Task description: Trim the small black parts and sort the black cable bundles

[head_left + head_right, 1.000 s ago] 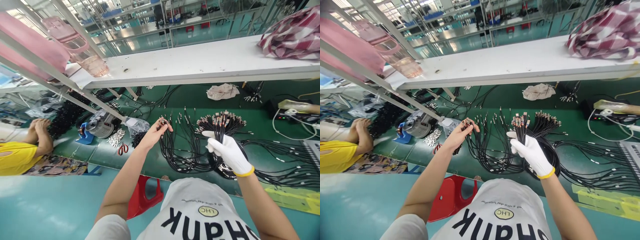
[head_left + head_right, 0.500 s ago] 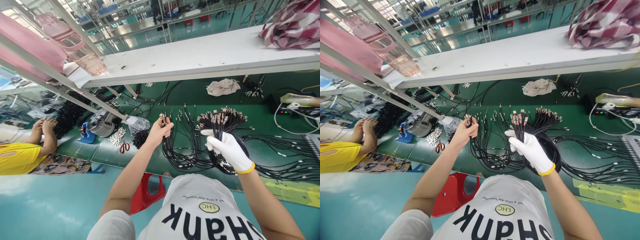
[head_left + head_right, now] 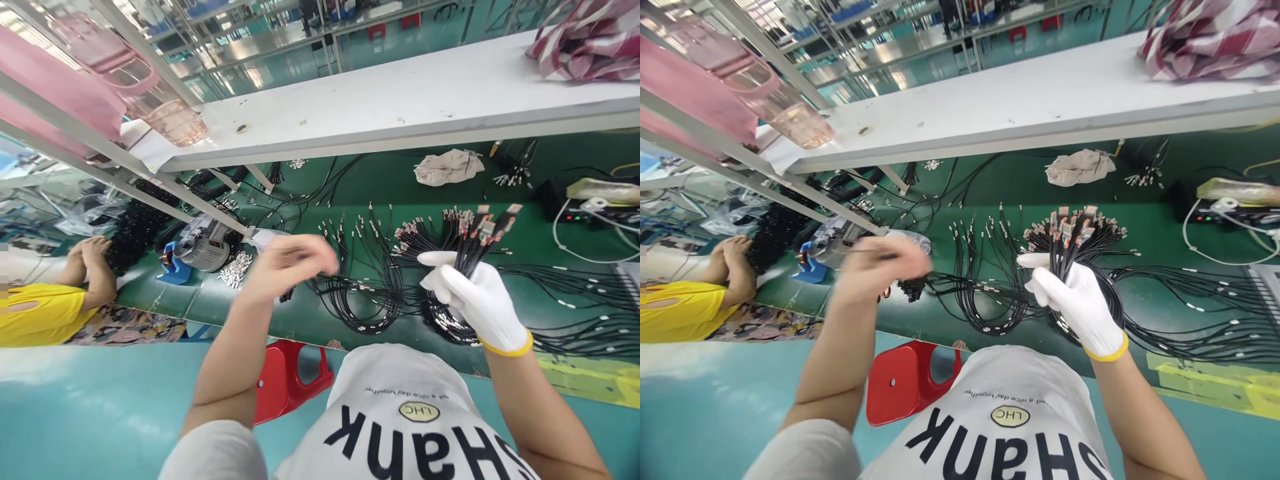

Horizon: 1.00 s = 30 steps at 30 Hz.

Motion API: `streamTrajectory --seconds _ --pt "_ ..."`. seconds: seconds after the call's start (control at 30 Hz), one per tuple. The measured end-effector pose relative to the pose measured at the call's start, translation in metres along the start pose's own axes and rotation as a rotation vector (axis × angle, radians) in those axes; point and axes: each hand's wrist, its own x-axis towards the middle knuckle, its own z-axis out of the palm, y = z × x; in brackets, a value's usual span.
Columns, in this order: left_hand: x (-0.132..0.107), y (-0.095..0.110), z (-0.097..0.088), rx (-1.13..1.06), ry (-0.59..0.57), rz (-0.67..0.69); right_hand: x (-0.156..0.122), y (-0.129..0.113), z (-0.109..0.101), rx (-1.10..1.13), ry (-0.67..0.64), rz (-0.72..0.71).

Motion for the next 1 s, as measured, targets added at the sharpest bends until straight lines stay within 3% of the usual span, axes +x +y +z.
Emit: streamTrajectory --seconds 0.03,0.13,0.2,0.33,0.43,0.53,0.7,0.83,1.0 --pt "0.003 -0.003 0.003 0.006 0.043 -0.03 0.002 -0.001 0.0 0.005 0.007 0.001" --pt "0.005 -0.015 0.002 -0.37 0.211 0.03 0.006 0.0 0.0 -0.007 -0.013 0.016" --pt "0.002 -0.021 -0.002 -0.52 0.291 -0.009 0.007 0.001 0.002 -0.014 -0.008 0.004" --pt "0.0 -0.023 0.002 -0.423 0.18 -0.184 0.01 0.003 0.006 0.0 0.022 0.002" --pt "0.002 -0.019 0.006 -0.579 0.308 -0.156 0.012 0.007 0.009 0.054 -0.013 -0.009" --pt "0.003 -0.013 0.004 -0.898 0.406 -0.206 0.016 0.012 0.016 0.074 -0.084 -0.004" --pt "0.009 0.01 0.021 -1.261 0.341 -0.387 0.024 0.01 0.035 -0.038 -0.121 -0.009" --pt "0.018 0.035 0.043 -1.295 0.243 -0.323 0.028 0.003 0.051 -0.039 -0.194 -0.004" --pt "0.032 0.052 0.057 -1.209 0.134 -0.221 0.033 0.003 0.065 -0.101 -0.272 -0.002"
